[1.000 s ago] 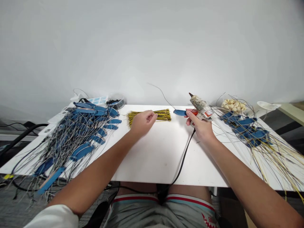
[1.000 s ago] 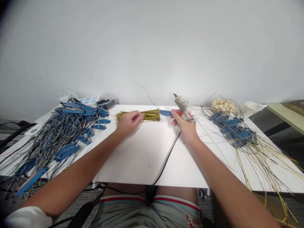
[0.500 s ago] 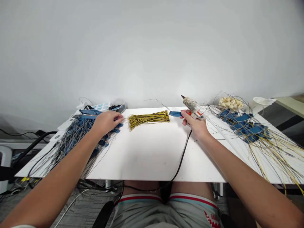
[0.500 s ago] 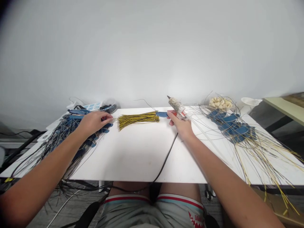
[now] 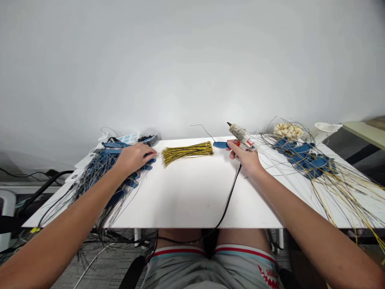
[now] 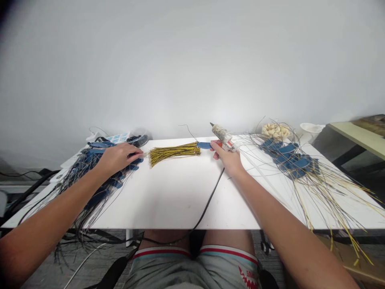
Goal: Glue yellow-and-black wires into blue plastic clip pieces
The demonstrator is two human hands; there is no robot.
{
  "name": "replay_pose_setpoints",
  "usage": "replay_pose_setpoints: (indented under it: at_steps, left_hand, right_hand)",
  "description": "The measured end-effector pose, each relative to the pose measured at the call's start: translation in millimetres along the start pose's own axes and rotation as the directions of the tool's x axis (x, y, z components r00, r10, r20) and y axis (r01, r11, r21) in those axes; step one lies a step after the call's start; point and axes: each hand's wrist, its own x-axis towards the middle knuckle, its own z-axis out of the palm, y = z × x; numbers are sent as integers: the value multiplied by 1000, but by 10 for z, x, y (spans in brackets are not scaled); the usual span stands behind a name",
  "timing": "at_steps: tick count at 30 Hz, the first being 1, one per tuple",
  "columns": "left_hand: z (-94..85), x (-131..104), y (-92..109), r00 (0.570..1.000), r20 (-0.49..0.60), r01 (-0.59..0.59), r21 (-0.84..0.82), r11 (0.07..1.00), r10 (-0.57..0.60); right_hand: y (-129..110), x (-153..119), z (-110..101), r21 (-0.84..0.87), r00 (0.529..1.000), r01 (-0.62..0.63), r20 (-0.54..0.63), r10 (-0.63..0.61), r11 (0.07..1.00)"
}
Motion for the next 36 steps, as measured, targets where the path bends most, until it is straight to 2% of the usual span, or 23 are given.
replay_pose_setpoints:
  at_steps: [3,6,11,13,16,18,22,25,27,30,36]
  left_hand:
    - [-117,-27,-11,999,-46,28,-27,999,-29]
    - [-299,-39,-78,987,-126,80,-132,988,-97]
    - [-790,-99,-112,932,-306,97,-308,946,-195]
    - [-1014,-156,-15,893,-388,77,-370,926,-229]
    - [-1259,-261,277,839,-484,9,-447,894,-250]
    - [-1314,-324,540,839,-509,-82,-468,880,-192]
    - [-1190,-362,1101,857,-513,-348,-526,776,36]
    - [-989,-291,1438,872,-470,-422,-580,697,137]
    - [-831,-211,1583,879,-444,-441,-611,657,176]
    - [-570,-86,1683,910,-381,-398,-689,605,165]
    - [-50,58,1693,979,-195,-195,-800,567,61]
  right_hand:
    - [4,7,-7,-12,1000,-1,-5,1,1000]
    - [-1,10,-12,-19,1000,0,-2,0,1000]
    - [-7,-4,-12,-9,1000,1,2,-1,1000]
    - [5,-5,-13,0,1000,6,-10,-6,1000]
    - [22,5,-23,0,999,25,-45,-25,1000]
    - [21,17,-35,-16,996,35,-77,-36,999]
    - [-6,39,-49,-9,991,35,-128,-36,999]
    - [-11,50,-45,1,992,24,-121,-24,1000]
    - [0,54,-43,-10,993,21,-117,-22,1000]
    - [27,57,-48,-23,993,21,-118,-24,1000]
    - [78,76,-51,-34,993,19,-112,-23,999]
